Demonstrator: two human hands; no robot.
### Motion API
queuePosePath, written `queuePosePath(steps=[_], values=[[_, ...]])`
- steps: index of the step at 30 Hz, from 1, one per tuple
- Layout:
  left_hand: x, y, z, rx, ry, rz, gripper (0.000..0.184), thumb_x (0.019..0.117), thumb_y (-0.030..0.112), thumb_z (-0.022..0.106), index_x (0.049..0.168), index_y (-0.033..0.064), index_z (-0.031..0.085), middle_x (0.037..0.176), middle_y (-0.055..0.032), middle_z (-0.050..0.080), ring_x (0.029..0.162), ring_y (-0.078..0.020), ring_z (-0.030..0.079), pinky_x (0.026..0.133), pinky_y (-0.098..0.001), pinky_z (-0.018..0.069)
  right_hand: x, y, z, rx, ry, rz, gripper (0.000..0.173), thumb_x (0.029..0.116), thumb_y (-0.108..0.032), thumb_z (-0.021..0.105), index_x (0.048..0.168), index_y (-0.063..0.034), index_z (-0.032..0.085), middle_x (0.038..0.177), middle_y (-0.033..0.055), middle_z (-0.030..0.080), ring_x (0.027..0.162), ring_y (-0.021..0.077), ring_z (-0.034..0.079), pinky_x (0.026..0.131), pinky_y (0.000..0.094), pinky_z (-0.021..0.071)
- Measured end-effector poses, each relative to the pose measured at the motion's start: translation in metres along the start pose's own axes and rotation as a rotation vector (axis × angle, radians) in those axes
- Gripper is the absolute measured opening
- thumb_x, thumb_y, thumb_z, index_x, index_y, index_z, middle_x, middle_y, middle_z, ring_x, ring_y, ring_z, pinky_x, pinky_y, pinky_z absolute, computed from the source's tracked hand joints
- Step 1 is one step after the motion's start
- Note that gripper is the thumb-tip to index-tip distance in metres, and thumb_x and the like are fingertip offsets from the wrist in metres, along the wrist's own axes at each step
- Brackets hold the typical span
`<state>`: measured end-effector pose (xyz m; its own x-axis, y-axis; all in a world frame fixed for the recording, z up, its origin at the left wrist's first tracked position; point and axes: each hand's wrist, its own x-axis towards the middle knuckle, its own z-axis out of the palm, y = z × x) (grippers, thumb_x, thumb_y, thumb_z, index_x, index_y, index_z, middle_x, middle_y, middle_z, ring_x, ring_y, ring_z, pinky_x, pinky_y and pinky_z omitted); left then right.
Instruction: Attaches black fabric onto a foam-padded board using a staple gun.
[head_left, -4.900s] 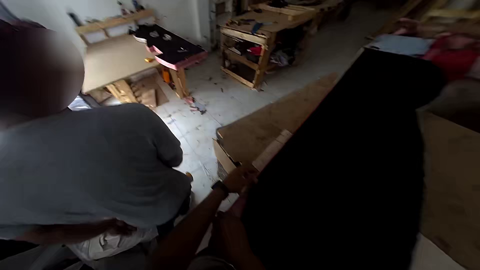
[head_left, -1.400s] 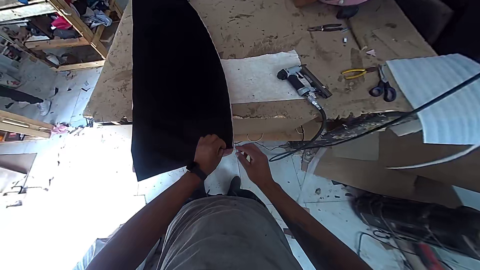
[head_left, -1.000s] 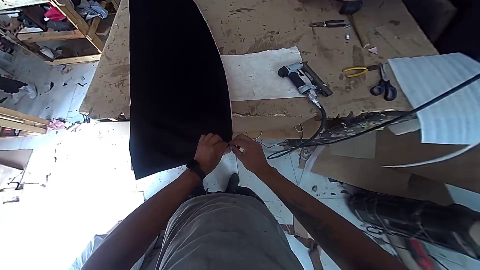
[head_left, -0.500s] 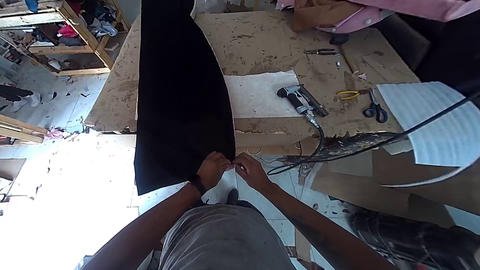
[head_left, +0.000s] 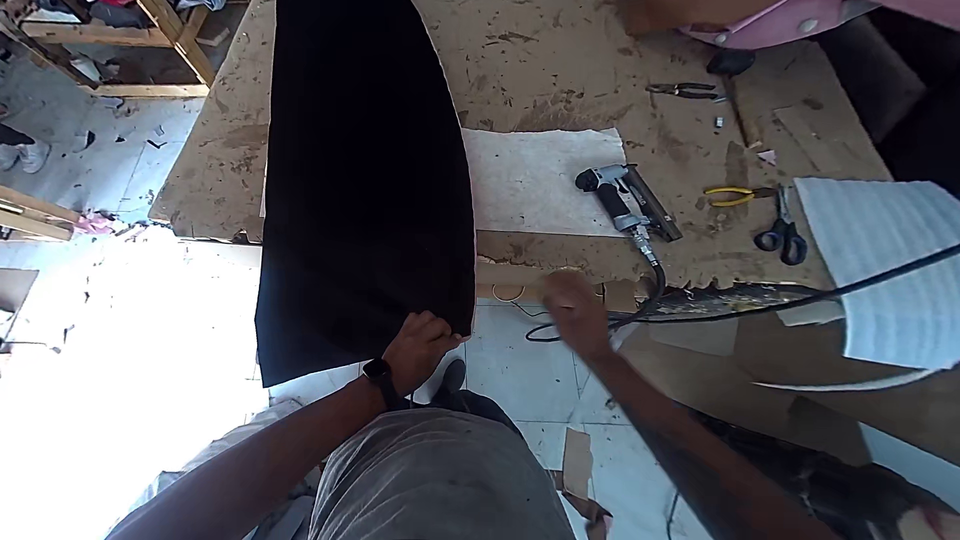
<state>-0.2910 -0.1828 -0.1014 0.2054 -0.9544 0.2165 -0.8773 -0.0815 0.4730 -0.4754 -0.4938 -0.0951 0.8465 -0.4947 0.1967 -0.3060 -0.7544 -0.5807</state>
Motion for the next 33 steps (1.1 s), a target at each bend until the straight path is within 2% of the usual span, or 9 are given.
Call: queuePosePath(steps=[4,9,16,21,23,25,27,29,33], values=[[0.0,0.0,-0.001,-0.002,-0.01,-0.005,0.024,0.1059,0.021,0.054,0.115,0.0268,0.076,0.106,0.0041,0.067,0.107,-0.0139,0.06,0.094,-0.0365,0.0488,0.074,0.089,-0.074,-0.228,0.108,0.348,0.052,0.1027,-0.041,0.056,0.142,-0.0078,0.056,0.143,0.0246,0.052,0.13,0.0442,0.053,0.102,0.067,0.0461],[0.004,-0.004,-0.005,-0.011,-0.06,-0.007,0.026,0.1048,0.019,0.055,0.12,0.0272,0.074,0.106,0.0035,0.067,0.108,-0.0152,0.06,0.094,-0.0384,0.0487,0.138,0.155,-0.087,-0.38,0.03,0.518,0.072,0.0915,-0.042,0.074,0.144,0.0018,0.049,0.142,0.0364,0.045,0.127,0.0579,0.049,0.098,0.0751,0.0428],[0.005,-0.006,-0.006,-0.037,-0.088,0.017,0.025,0.1047,0.019,0.055,0.119,0.0246,0.074,0.106,0.0031,0.066,0.105,-0.0165,0.059,0.093,-0.039,0.0482,0.172,0.149,-0.066,-0.525,-0.103,0.484,0.083,0.0884,-0.05,0.076,0.145,0.0026,0.046,0.141,0.0399,0.045,0.126,0.0629,0.046,0.097,0.0811,0.0375],[0.005,-0.01,-0.005,-0.032,-0.098,0.036,0.026,0.1048,0.016,0.054,0.121,0.0238,0.073,0.105,0.003,0.066,0.103,-0.0168,0.059,0.09,-0.0378,0.0479,0.209,0.157,-0.049,-0.493,-0.092,0.571,0.08,0.0862,-0.031,0.079,0.149,-0.0005,0.04,0.145,0.0454,0.034,0.119,0.067,0.049,0.089,0.0804,0.0442],[0.003,-0.009,-0.003,-0.026,-0.113,0.037,0.026,0.1042,0.017,0.054,0.122,0.0238,0.072,0.107,0.0032,0.065,0.104,-0.0171,0.058,0.09,-0.038,0.0465,0.198,0.136,-0.054,-0.463,-0.06,0.634,0.083,0.0799,-0.033,0.08,0.146,0.0004,0.042,0.146,0.0425,0.035,0.121,0.0635,0.049,0.09,0.0784,0.045],[0.005,-0.01,-0.003,-0.022,-0.119,0.043,0.026,0.1042,0.017,0.054,0.121,0.0238,0.072,0.108,0.0034,0.065,0.105,-0.0173,0.057,0.09,-0.0382,0.0457,0.17,0.088,-0.063,-0.395,-0.023,0.697,0.075,0.0852,-0.039,0.072,0.142,0.0027,0.046,0.134,0.0393,0.049,0.115,0.0589,0.055,0.088,0.0776,0.0456],[0.006,-0.009,-0.005,-0.027,-0.124,0.042,0.026,0.1047,0.017,0.052,0.121,0.0232,0.072,0.108,0.0034,0.064,0.106,-0.0175,0.057,0.091,-0.0385,0.0456,0.119,0.026,-0.074,-0.284,-0.034,0.725,0.061,0.0961,-0.049,0.057,0.136,-0.0035,0.049,0.1,0.0268,0.066,0.081,0.0444,0.067,0.068,0.0673,0.054],[0.004,-0.01,-0.007,-0.036,-0.14,0.042,0.027,0.1046,0.016,0.052,0.121,0.0231,0.072,0.11,0.0033,0.064,0.106,-0.0178,0.057,0.091,-0.0389,0.045,0.059,-0.04,-0.074,-0.026,-0.045,0.715,0.05,0.1035,-0.052,0.053,0.125,-0.0072,0.057,0.076,0.017,0.065,0.054,0.0315,0.062,0.051,0.0548,0.0552],[0.005,-0.012,-0.009,-0.063,-0.149,0.045,0.025,0.1041,0.017,0.053,0.117,0.0225,0.073,0.109,0.0029,0.064,0.106,-0.0191,0.056,0.091,-0.0404,0.0459,-0.034,-0.175,-0.041,0.139,-0.165,0.729,0.03,0.1047,-0.035,0.055,0.113,-0.0105,0.071,0.063,0.0088,0.063,0.048,0.0247,0.061,0.048,0.0461,0.0567]])
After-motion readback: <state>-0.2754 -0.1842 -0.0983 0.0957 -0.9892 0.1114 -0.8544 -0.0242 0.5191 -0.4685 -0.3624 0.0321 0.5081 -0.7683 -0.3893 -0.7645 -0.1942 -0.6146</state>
